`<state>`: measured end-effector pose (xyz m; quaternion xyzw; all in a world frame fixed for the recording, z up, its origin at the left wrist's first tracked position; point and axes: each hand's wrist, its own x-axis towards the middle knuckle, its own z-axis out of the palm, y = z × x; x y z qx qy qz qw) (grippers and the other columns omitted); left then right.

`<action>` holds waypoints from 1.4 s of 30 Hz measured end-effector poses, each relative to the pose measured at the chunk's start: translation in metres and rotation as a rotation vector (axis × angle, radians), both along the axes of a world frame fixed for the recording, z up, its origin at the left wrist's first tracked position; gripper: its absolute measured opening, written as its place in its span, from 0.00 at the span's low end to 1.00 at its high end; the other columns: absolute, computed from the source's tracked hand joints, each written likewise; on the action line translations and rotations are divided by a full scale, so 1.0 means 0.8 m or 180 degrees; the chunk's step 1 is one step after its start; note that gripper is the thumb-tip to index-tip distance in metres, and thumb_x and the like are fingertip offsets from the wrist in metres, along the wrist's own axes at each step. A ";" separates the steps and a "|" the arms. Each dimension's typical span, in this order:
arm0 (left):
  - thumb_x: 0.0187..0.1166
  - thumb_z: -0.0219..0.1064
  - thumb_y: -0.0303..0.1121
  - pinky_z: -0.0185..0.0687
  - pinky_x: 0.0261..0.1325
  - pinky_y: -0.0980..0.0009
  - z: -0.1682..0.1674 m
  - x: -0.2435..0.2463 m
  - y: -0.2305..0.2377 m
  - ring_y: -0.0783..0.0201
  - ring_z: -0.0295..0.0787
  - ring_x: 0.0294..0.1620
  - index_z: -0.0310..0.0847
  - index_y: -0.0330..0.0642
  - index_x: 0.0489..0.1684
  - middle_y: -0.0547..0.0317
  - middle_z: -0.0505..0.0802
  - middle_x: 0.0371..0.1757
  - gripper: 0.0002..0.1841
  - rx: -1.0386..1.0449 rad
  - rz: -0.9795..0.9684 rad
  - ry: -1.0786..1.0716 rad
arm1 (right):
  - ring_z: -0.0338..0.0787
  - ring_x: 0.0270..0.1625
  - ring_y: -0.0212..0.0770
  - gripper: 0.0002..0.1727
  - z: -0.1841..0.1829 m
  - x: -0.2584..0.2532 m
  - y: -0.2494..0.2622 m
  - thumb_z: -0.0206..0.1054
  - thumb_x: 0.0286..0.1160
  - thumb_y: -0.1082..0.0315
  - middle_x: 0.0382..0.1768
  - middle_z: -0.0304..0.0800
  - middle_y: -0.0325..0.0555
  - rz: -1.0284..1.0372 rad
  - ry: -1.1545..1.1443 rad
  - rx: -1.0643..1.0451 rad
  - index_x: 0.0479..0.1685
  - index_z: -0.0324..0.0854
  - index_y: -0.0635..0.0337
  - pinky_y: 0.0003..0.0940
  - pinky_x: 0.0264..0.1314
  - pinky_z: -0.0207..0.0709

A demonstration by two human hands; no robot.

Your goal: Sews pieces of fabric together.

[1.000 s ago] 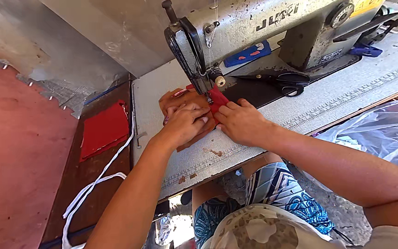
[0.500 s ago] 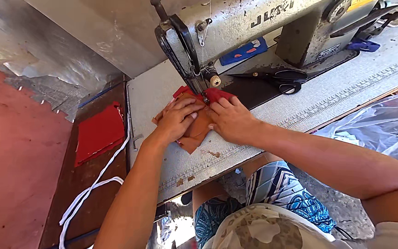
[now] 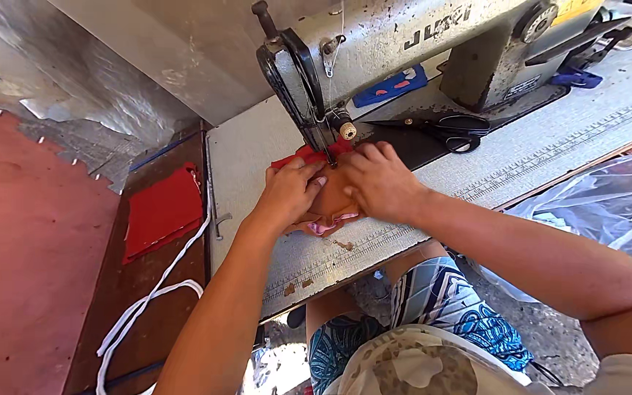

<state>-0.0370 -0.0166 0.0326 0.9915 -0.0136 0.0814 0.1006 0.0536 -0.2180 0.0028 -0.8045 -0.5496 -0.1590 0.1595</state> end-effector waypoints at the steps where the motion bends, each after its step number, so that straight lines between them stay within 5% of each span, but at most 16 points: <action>1: 0.89 0.59 0.39 0.70 0.62 0.34 -0.007 -0.003 0.004 0.47 0.88 0.57 0.84 0.47 0.72 0.48 0.92 0.55 0.19 -0.0066 -0.0037 -0.0156 | 0.78 0.79 0.61 0.23 -0.004 -0.002 0.000 0.57 0.85 0.56 0.71 0.85 0.56 0.0187 -0.0014 -0.0002 0.67 0.85 0.61 0.66 0.79 0.65; 5: 0.89 0.55 0.41 0.71 0.61 0.41 -0.035 -0.020 0.018 0.50 0.82 0.62 0.88 0.60 0.67 0.55 0.88 0.60 0.18 -0.0185 -0.0237 -0.0412 | 0.81 0.75 0.57 0.23 -0.003 -0.001 0.001 0.55 0.90 0.55 0.67 0.87 0.52 0.0239 -0.0014 -0.0416 0.68 0.84 0.61 0.64 0.78 0.65; 9: 0.90 0.54 0.42 0.71 0.61 0.40 -0.030 -0.022 0.010 0.50 0.83 0.63 0.87 0.62 0.70 0.55 0.88 0.60 0.18 -0.0178 -0.0119 -0.0310 | 0.75 0.80 0.56 0.24 0.006 0.001 0.002 0.50 0.93 0.55 0.70 0.84 0.51 0.0004 -0.0056 -0.0762 0.72 0.81 0.61 0.64 0.85 0.56; 15: 0.90 0.58 0.36 0.80 0.60 0.44 -0.014 -0.011 -0.014 0.47 0.88 0.56 0.86 0.45 0.71 0.45 0.90 0.56 0.18 -0.0170 0.0033 -0.0196 | 0.68 0.85 0.66 0.28 0.013 0.025 0.010 0.48 0.93 0.56 0.80 0.77 0.57 -0.0273 0.0127 -0.0865 0.84 0.71 0.61 0.75 0.84 0.49; 17: 0.91 0.57 0.34 0.83 0.62 0.46 -0.005 -0.007 -0.021 0.45 0.89 0.56 0.86 0.39 0.69 0.42 0.90 0.57 0.17 -0.0242 0.0102 -0.0116 | 0.71 0.83 0.66 0.24 0.008 0.024 0.009 0.51 0.91 0.60 0.73 0.82 0.59 -0.0383 0.0122 -0.0588 0.75 0.78 0.63 0.72 0.84 0.54; 20: 0.92 0.55 0.30 0.77 0.73 0.43 0.005 -0.002 -0.027 0.43 0.88 0.67 0.84 0.35 0.71 0.39 0.91 0.64 0.18 -0.0495 0.0232 0.0104 | 0.83 0.68 0.63 0.17 -0.004 0.013 0.000 0.55 0.82 0.64 0.55 0.90 0.56 0.0219 -0.0161 0.0302 0.54 0.87 0.61 0.64 0.71 0.69; 24: 0.92 0.55 0.32 0.75 0.75 0.42 -0.001 0.005 -0.018 0.44 0.87 0.69 0.84 0.39 0.71 0.43 0.92 0.65 0.18 -0.0198 0.0179 0.0109 | 0.87 0.60 0.54 0.19 -0.009 0.002 -0.002 0.57 0.82 0.54 0.46 0.92 0.46 0.0705 -0.0057 0.0169 0.43 0.90 0.55 0.61 0.61 0.72; 26: 0.89 0.58 0.32 0.70 0.69 0.37 -0.011 0.006 -0.007 0.40 0.82 0.68 0.88 0.41 0.67 0.43 0.90 0.62 0.17 -0.0071 0.0108 -0.0148 | 0.88 0.61 0.56 0.20 0.002 0.005 -0.004 0.58 0.83 0.52 0.47 0.93 0.48 0.0546 0.0040 -0.0031 0.46 0.90 0.57 0.68 0.70 0.66; 28: 0.90 0.56 0.37 0.63 0.73 0.33 -0.018 0.004 0.003 0.40 0.72 0.80 0.85 0.45 0.72 0.48 0.82 0.77 0.19 -0.0169 0.0090 -0.0146 | 0.87 0.65 0.59 0.20 0.006 0.010 -0.003 0.58 0.86 0.54 0.51 0.93 0.52 0.0348 0.0085 -0.0171 0.50 0.89 0.59 0.73 0.77 0.59; 32: 0.94 0.39 0.54 0.47 0.86 0.32 -0.048 -0.004 0.010 0.47 0.54 0.94 0.59 0.51 0.93 0.56 0.63 0.94 0.32 -0.0097 0.0281 0.0026 | 0.81 0.76 0.62 0.18 -0.003 0.018 0.001 0.56 0.87 0.60 0.63 0.90 0.55 0.0015 -0.0032 -0.0332 0.60 0.85 0.59 0.76 0.80 0.57; 36: 0.93 0.35 0.58 0.35 0.90 0.33 -0.045 0.013 0.016 0.47 0.44 0.97 0.50 0.52 0.97 0.54 0.56 0.97 0.35 -0.0178 0.0521 0.0316 | 0.84 0.72 0.60 0.17 -0.007 0.017 -0.004 0.58 0.84 0.67 0.60 0.91 0.53 -0.0122 -0.0096 -0.0221 0.65 0.86 0.57 0.73 0.77 0.61; 42: 0.93 0.36 0.59 0.33 0.89 0.31 -0.033 0.041 0.032 0.44 0.43 0.97 0.48 0.50 0.97 0.52 0.54 0.97 0.36 -0.0241 0.0813 0.0499 | 0.80 0.77 0.61 0.17 -0.007 0.013 -0.001 0.61 0.83 0.62 0.66 0.88 0.55 -0.0325 -0.0240 -0.0099 0.62 0.87 0.58 0.74 0.79 0.59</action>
